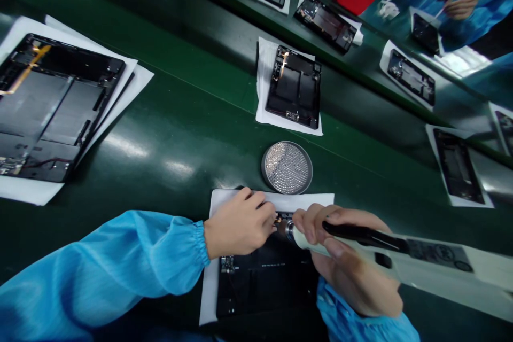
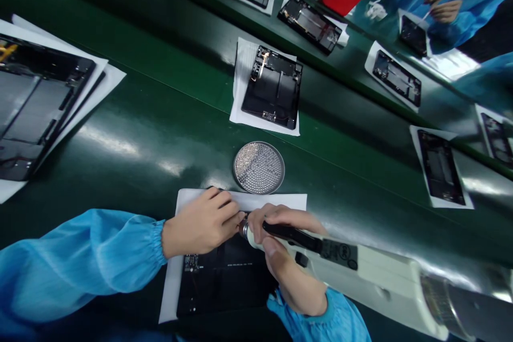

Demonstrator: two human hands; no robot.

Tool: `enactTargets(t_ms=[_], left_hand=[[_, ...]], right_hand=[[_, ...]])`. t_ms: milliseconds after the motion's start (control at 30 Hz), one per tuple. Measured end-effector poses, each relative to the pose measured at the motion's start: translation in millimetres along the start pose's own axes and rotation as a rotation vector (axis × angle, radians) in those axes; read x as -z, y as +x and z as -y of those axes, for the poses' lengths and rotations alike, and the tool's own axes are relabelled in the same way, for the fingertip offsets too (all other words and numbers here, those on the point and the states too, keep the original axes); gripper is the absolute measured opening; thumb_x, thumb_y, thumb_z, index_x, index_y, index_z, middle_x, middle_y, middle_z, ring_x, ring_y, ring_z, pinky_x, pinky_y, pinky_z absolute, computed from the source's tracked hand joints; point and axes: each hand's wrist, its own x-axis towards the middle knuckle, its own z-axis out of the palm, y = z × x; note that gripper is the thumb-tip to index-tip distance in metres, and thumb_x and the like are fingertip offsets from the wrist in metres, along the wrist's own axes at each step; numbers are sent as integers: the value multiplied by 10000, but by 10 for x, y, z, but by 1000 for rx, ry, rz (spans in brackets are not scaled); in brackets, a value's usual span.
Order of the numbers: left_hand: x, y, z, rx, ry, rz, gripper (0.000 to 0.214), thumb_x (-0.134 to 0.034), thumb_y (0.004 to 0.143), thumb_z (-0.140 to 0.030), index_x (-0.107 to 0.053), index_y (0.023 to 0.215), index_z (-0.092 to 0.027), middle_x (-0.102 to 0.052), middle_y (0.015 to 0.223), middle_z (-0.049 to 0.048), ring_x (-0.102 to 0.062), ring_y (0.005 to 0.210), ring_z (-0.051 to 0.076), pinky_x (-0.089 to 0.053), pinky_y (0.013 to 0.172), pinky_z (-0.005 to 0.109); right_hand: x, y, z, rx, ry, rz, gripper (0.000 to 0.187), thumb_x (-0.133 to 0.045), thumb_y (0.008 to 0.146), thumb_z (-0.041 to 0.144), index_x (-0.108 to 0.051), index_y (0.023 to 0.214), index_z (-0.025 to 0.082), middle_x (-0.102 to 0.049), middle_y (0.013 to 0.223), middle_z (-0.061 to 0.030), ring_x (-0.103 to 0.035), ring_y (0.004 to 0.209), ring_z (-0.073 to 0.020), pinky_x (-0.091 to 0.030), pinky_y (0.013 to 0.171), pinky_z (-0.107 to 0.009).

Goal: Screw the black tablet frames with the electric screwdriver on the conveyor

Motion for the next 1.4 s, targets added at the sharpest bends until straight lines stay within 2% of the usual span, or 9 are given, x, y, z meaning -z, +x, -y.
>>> enactTargets(t_ms=[333,533,833,1400], left_hand=[[-1,1,11,-6,13,-1,251,-496,1017,-240,-695,954,-99,-592,851,83,-517,795,228,-321,635,363],[-14,-23,16,-6,23,10,271,-514,1025,-289,-692,991,-87,-602,867,88,-529,817,233,-341,647,360],[-8,-21,-27,-29,39,-11,241,-535,1010,-255,-694,950,-83,-613,865,89,-543,797,234,-333,628,354],[25,11,-79,-33,29,-22,242,-539,1009,-247,-697,919,-88,-620,861,91,-548,790,229,-339,626,354]], right_hand=[[7,-26,1,-4,-12,-5,228,-664,857,166,-691,1054,278,-584,688,6,-545,659,-160,-486,668,-382],[34,-22,37,-25,-27,-20,224,-676,855,174,-699,1048,286,-595,696,6,-550,668,-155,-497,679,-383],[105,29,-73,43,-92,-143,200,-699,818,115,-722,970,242,-653,700,-6,-602,659,-167,-502,671,-381],[92,22,-81,58,-150,-187,242,-702,762,63,-726,943,221,-678,730,-8,-639,631,-180,-530,630,-382]])
